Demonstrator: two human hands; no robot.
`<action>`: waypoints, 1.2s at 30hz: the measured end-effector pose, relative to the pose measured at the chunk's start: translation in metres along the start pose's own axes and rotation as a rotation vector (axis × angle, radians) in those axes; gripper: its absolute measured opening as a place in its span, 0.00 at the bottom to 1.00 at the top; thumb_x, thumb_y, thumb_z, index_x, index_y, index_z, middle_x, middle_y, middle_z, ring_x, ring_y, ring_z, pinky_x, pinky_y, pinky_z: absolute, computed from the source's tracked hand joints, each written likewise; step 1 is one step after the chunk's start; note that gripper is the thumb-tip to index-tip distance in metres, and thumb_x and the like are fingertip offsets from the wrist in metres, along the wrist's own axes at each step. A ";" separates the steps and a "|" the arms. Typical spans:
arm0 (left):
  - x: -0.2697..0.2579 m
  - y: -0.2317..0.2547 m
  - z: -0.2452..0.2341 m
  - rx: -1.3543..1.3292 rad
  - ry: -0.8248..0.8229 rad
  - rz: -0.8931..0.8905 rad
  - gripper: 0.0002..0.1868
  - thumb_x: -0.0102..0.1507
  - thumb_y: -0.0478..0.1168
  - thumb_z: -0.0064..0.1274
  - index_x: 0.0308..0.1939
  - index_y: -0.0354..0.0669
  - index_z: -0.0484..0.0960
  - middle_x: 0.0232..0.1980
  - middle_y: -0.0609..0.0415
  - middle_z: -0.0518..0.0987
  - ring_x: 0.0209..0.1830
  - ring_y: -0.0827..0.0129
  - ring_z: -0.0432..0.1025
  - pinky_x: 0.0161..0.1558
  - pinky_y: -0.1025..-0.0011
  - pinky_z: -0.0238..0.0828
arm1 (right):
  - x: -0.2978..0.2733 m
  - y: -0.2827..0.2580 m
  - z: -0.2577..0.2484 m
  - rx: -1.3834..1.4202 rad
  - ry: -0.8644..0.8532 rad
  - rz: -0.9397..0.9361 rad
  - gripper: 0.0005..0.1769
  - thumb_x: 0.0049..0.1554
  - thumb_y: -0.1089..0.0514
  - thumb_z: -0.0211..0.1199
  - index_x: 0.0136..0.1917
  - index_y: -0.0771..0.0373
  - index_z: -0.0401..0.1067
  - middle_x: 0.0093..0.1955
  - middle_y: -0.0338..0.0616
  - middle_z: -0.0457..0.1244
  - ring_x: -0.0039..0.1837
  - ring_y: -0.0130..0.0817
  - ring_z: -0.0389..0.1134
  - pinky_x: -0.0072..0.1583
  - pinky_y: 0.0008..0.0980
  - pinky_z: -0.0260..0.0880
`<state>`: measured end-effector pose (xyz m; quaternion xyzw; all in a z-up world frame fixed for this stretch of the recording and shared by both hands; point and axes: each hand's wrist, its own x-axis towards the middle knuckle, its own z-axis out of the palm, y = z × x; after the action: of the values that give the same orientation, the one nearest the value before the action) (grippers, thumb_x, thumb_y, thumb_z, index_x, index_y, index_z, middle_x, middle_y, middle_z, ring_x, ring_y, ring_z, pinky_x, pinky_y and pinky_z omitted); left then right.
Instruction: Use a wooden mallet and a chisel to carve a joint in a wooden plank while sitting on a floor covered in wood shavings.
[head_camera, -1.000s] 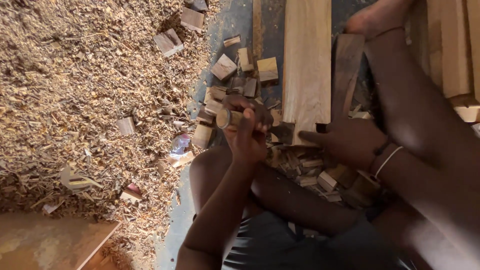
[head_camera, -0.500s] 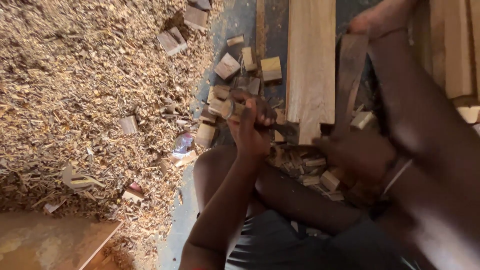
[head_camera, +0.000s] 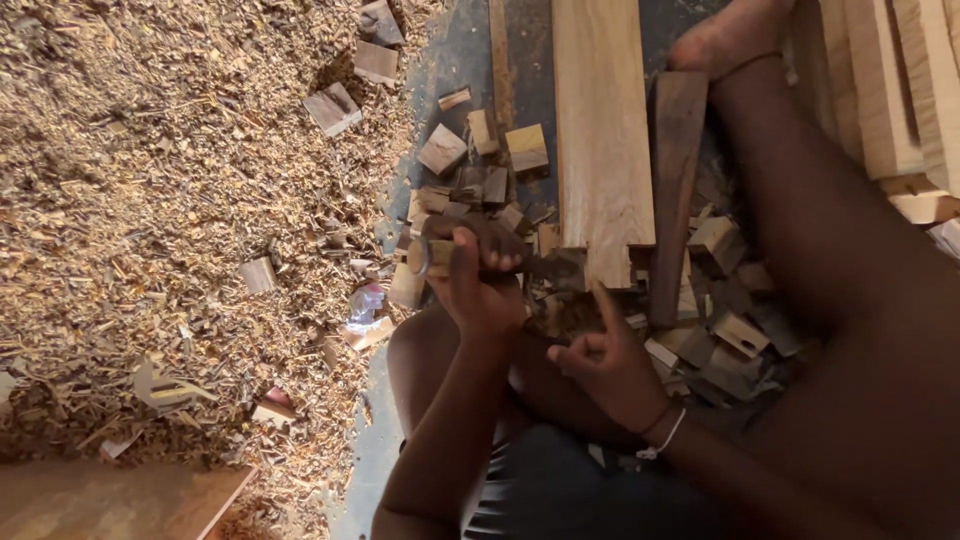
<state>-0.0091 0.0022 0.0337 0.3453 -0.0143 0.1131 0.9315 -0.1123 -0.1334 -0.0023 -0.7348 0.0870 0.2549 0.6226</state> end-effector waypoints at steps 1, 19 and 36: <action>0.000 -0.002 0.002 0.003 0.000 0.000 0.08 0.73 0.37 0.51 0.45 0.42 0.67 0.32 0.55 0.65 0.30 0.70 0.63 0.36 0.68 0.64 | 0.000 0.000 0.000 0.002 -0.002 0.000 0.65 0.54 0.50 0.70 0.86 0.58 0.25 0.28 0.37 0.65 0.31 0.24 0.65 0.37 0.29 0.68; -0.002 -0.028 -0.005 0.070 0.013 -0.056 0.07 0.70 0.29 0.48 0.43 0.41 0.66 0.29 0.55 0.67 0.28 0.71 0.62 0.34 0.68 0.64 | -0.018 0.006 0.003 -0.006 0.082 -0.032 0.53 0.56 0.54 0.67 0.84 0.56 0.40 0.29 0.36 0.66 0.30 0.22 0.63 0.36 0.29 0.65; 0.000 -0.027 -0.001 0.147 -0.006 -0.060 0.07 0.68 0.27 0.46 0.43 0.41 0.66 0.29 0.55 0.67 0.27 0.73 0.61 0.33 0.70 0.63 | -0.018 0.009 0.005 -0.045 -0.054 -0.028 0.51 0.58 0.58 0.64 0.85 0.54 0.38 0.32 0.38 0.66 0.32 0.25 0.63 0.38 0.31 0.67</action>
<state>-0.0029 -0.0177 0.0157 0.4136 0.0016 0.0850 0.9065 -0.1334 -0.1338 -0.0021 -0.7425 0.0543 0.2677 0.6116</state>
